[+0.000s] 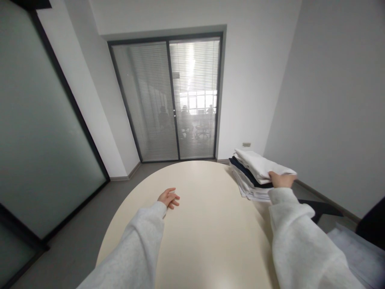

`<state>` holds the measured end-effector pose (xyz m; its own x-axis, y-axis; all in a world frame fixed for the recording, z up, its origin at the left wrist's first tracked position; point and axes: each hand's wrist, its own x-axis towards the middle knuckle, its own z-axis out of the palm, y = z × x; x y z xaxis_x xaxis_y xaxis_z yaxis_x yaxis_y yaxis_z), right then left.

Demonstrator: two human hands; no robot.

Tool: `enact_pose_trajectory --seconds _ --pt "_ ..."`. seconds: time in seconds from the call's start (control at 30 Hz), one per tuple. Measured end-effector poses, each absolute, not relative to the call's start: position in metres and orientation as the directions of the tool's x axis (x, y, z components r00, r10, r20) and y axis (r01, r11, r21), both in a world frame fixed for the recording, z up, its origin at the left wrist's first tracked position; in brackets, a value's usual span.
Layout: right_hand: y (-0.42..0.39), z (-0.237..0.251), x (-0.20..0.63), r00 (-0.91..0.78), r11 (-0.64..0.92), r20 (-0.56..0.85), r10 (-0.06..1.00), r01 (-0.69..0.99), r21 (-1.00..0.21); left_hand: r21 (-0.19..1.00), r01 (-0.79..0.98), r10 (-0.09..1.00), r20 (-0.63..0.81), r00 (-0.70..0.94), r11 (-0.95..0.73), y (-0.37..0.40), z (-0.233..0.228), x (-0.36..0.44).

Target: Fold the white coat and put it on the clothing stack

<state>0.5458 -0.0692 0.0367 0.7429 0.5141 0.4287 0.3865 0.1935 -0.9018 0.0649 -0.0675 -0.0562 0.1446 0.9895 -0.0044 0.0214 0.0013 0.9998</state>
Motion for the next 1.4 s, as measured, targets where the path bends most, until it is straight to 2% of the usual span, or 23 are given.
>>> enact_pose_trajectory --seconds 0.07,0.13,0.2,0.27,0.4,0.5,0.67,0.93,1.03,1.1,1.17,1.23,1.33,1.4 --pt "-0.075 0.048 0.54 0.751 0.04 0.542 0.377 0.572 -0.819 1.0 0.026 0.989 -0.007 0.148 0.004 -0.067 -0.057 0.065" --pt "-0.081 0.061 0.531 0.636 -0.068 0.694 0.339 0.752 -0.656 1.0 0.03 0.989 -0.01 0.149 0.005 -0.067 -0.057 0.064" --pt "-0.082 0.07 0.522 0.478 -0.057 0.782 0.4 0.864 -0.5 0.999 0.035 0.989 -0.017 0.149 0.011 -0.066 -0.057 0.065" --pt "-0.079 0.069 0.516 0.365 -0.028 0.787 0.497 0.914 -0.406 0.999 0.038 0.989 -0.02 0.149 0.015 -0.067 -0.057 0.065" --pt "-0.061 0.04 0.52 0.177 -0.001 0.601 0.779 0.96 -0.28 0.999 0.032 0.986 -0.017 0.164 0.012 -0.066 -0.058 0.065" --pt "-0.049 0.017 0.53 0.119 -0.011 0.521 0.845 0.978 -0.207 0.999 0.035 0.985 -0.018 0.171 0.013 -0.065 -0.059 0.064" --pt "-0.046 0.01 0.534 0.102 -0.022 0.523 0.846 0.987 -0.157 0.999 0.041 0.985 -0.015 0.174 0.008 -0.063 -0.061 0.064" --pt "-0.055 0.029 0.524 0.114 -0.008 0.558 0.822 0.982 -0.188 0.999 0.051 0.989 0.003 0.146 -0.011 -0.063 -0.063 0.066" --pt "-0.059 0.041 0.49 0.067 0.067 0.652 0.755 0.982 -0.178 0.973 0.185 0.99 0.129 0.063 -0.138 -0.061 -0.063 0.066" --pt "-0.063 0.042 0.453 -0.017 0.182 0.685 0.728 0.969 -0.169 0.886 0.362 0.955 0.293 0.048 -0.29 -0.059 -0.061 0.065" --pt "-0.071 0.032 0.412 -0.202 0.345 0.616 0.762 0.931 -0.122 0.745 0.498 0.888 0.443 0.126 -0.443 -0.06 -0.057 0.064" --pt "-0.08 0.013 0.375 -0.4 0.492 0.49 0.775 0.868 -0.07 0.623 0.56 0.828 0.503 0.249 -0.547 -0.062 -0.054 0.065" --pt "-0.092 -0.021 0.343 -0.589 0.63 0.297 0.751 0.774 -0.057 0.504 0.617 0.795 0.426 0.431 -0.604 -0.069 -0.052 0.068" --pt "-0.094 -0.037 0.338 -0.621 0.638 0.149 0.769 0.762 -0.114 0.465 0.641 0.79 0.309 0.529 -0.611 -0.073 -0.054 0.07"
